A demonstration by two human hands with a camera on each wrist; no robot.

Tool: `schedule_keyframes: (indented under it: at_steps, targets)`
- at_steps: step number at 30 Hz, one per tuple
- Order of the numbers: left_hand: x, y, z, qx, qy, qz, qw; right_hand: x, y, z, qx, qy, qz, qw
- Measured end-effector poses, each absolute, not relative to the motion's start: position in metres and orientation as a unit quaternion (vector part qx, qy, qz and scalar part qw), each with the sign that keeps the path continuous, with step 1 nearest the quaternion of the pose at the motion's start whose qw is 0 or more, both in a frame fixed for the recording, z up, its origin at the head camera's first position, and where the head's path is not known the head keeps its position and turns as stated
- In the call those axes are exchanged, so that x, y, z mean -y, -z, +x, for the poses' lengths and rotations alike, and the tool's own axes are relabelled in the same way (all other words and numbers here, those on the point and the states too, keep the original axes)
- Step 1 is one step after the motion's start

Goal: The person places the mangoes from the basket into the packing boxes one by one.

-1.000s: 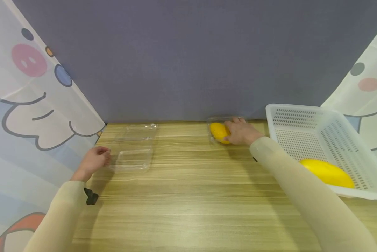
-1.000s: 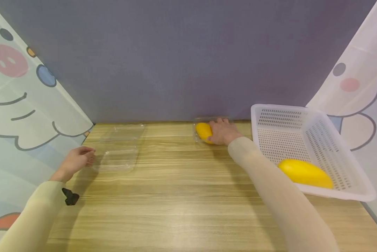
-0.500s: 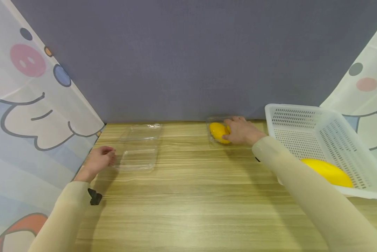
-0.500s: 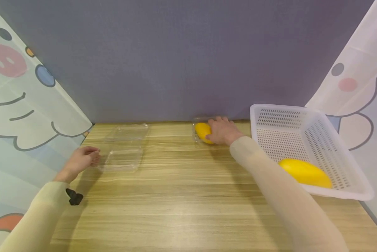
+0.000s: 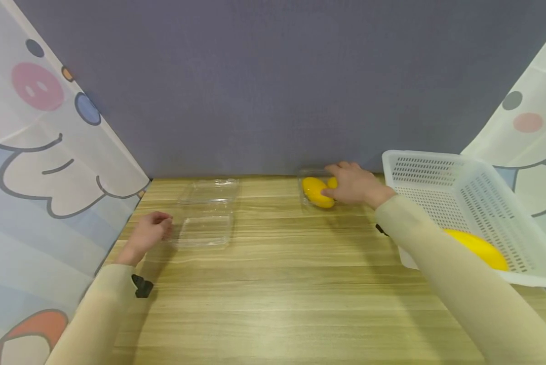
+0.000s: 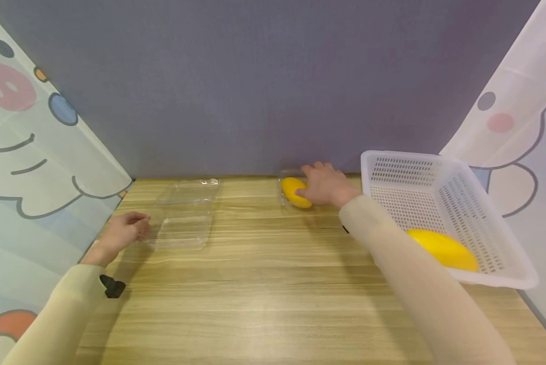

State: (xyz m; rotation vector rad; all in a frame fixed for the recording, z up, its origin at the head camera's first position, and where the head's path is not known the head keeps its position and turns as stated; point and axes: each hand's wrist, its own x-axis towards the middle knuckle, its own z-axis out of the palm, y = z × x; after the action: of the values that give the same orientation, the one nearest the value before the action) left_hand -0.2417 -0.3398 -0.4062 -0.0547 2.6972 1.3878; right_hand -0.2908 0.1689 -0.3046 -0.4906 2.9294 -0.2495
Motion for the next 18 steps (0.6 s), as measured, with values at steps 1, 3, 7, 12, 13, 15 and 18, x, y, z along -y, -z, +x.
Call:
schedule_keyframes:
  at_steps: [1, 3, 7, 12, 13, 15, 18]
  targets:
    - [0.339, 0.406, -0.242, -0.888, -0.456, -0.018, 0.054, -0.169, 0.303, -0.290, -0.980, 0.085, -0.164, 0.079]
    - [0.337, 0.406, -0.242, -0.888, -0.457, -0.019, 0.056, -0.170, 0.300, -0.288, -0.980, 0.086, -0.162, 0.078]
    - [0.336, 0.407, -0.242, -0.887, -0.458, -0.019, 0.059, -0.173, 0.294, -0.283, -0.981, 0.089, -0.155, 0.076]
    - [0.334, 0.408, -0.242, -0.884, -0.464, -0.017, 0.061, -0.178, 0.289, -0.278, -0.980, 0.093, -0.159, 0.070]
    - [0.333, 0.408, -0.242, -0.882, -0.466, -0.016, 0.061, -0.179, 0.288, -0.277, -0.980, 0.093, -0.161, 0.069]
    - [0.331, 0.408, -0.242, -0.880, -0.471, -0.014, 0.062, -0.181, 0.286, -0.274, -0.980, 0.094, -0.162, 0.068]
    - [0.330, 0.408, -0.242, -0.874, -0.481, -0.012, 0.066, -0.184, 0.284, -0.270, -0.979, 0.095, -0.166, 0.066]
